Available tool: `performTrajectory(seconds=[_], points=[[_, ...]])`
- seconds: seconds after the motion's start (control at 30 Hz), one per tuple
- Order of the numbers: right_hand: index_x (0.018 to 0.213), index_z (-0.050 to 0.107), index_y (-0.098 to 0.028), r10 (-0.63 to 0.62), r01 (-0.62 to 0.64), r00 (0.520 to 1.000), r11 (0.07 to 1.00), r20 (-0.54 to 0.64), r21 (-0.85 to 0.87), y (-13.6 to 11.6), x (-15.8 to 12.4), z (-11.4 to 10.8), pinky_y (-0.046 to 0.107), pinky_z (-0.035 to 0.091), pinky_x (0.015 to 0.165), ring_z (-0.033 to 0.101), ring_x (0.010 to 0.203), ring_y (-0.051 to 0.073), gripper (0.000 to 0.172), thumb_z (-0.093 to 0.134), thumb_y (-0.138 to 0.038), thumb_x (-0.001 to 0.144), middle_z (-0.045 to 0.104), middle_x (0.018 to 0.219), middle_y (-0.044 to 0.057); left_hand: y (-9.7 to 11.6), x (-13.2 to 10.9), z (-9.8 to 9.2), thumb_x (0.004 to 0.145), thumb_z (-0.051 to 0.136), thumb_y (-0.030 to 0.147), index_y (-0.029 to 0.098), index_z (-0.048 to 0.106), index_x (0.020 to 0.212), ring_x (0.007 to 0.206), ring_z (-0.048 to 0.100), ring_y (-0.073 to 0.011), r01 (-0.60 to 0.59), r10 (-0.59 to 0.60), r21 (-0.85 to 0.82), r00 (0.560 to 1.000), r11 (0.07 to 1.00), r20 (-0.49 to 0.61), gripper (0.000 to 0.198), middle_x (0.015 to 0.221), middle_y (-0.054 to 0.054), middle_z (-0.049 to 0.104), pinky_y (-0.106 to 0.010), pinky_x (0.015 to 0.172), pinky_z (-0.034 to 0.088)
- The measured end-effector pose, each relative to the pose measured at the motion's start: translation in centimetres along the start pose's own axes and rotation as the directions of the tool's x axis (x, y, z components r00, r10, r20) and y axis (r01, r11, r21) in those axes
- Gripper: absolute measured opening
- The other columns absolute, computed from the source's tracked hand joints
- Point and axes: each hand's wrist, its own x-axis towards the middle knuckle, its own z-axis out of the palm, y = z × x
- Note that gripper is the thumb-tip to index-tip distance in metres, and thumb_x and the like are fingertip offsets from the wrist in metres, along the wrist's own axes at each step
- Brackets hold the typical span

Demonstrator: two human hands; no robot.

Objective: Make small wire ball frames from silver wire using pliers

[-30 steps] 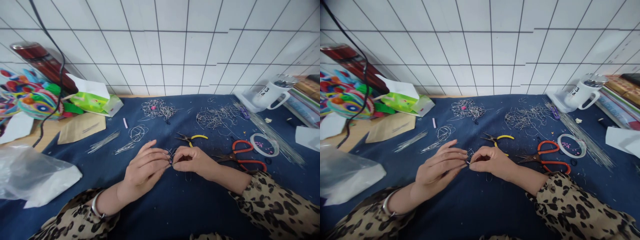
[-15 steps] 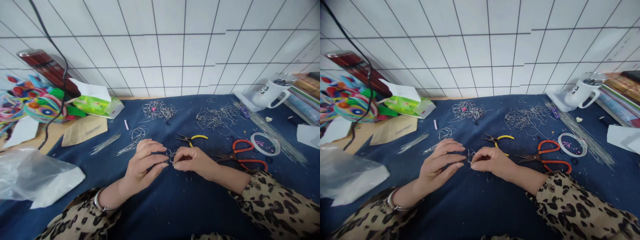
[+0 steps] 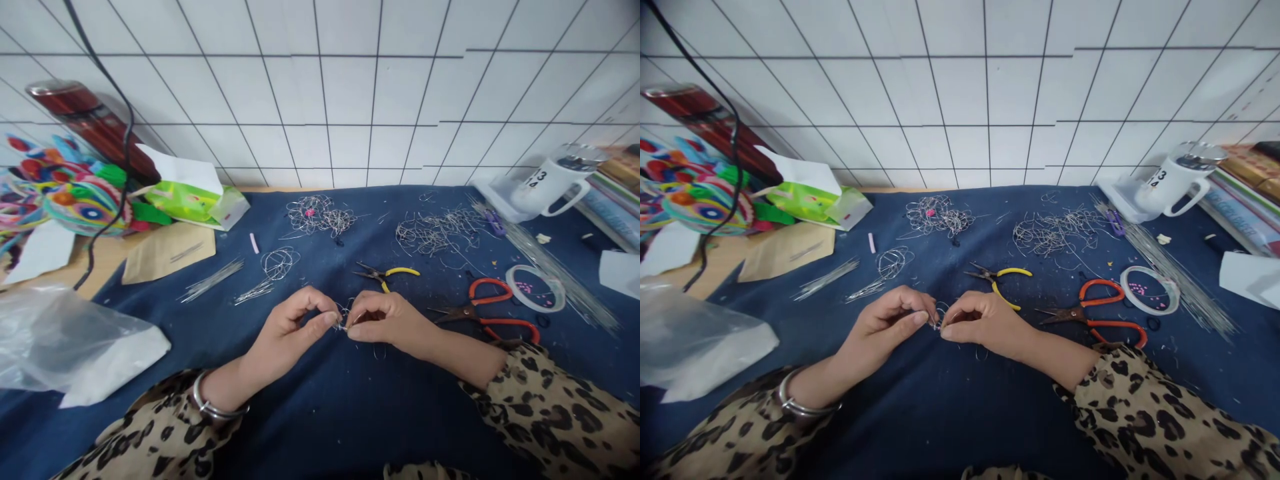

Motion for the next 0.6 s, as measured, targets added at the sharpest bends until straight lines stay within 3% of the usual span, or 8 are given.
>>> performTrajectory(seconds=[0.2, 0.43, 0.6], points=[[0.078, 0.068, -0.018, 0.0, 0.0, 1.0, 1.0, -0.008, 0.026, 0.23, 0.07, 0.2, 0.024, 0.04, 0.066, 0.051, 0.07, 0.01, 0.01, 0.069, -0.026, 0.072, 0.055, 0.079, -0.001, 0.26, 0.01, 0.21, 0.087, 0.051, 0.018, 0.017, 0.055, 0.088, 0.074, 0.058, -0.014, 0.043, -0.043, -0.066, 0.999, 0.997, -0.002, 0.004, 0.083, -0.003, 0.062, -0.03, 0.073, 0.047], [0.078, 0.065, -0.017, 0.093, -0.09, 0.996, 0.983, -0.014, 0.159, 0.34, 0.05, 0.02, 0.022, 0.038, 0.053, 0.046, 0.058, 0.008, 0.016, 0.069, -0.032, 0.072, 0.054, 0.074, -0.001, 0.05, 0.45, -0.31, 0.085, 0.056, 0.021, 0.016, 0.058, 0.082, 0.078, 0.056, -0.0151, 0.031, -0.029, 0.026, 0.995, 0.999, -0.094, 0.006, 0.081, -0.003, 0.061, -0.029, 0.074, 0.043], [0.077, 0.065, -0.017, 0.104, -0.103, 0.995, 0.975, 0.006, 0.195, 0.33, 0.1, -0.05, 0.021, 0.036, 0.051, 0.044, 0.056, 0.007, 0.016, 0.069, -0.031, 0.071, 0.054, 0.071, -0.002, 0.1, 0.49, -0.33, 0.088, 0.052, 0.021, 0.017, 0.055, 0.083, 0.073, 0.054, -0.0135, 0.008, -0.003, 0.07, 0.997, 0.997, -0.071, 0.007, 0.077, -0.001, 0.057, -0.028, 0.07, 0.042]])
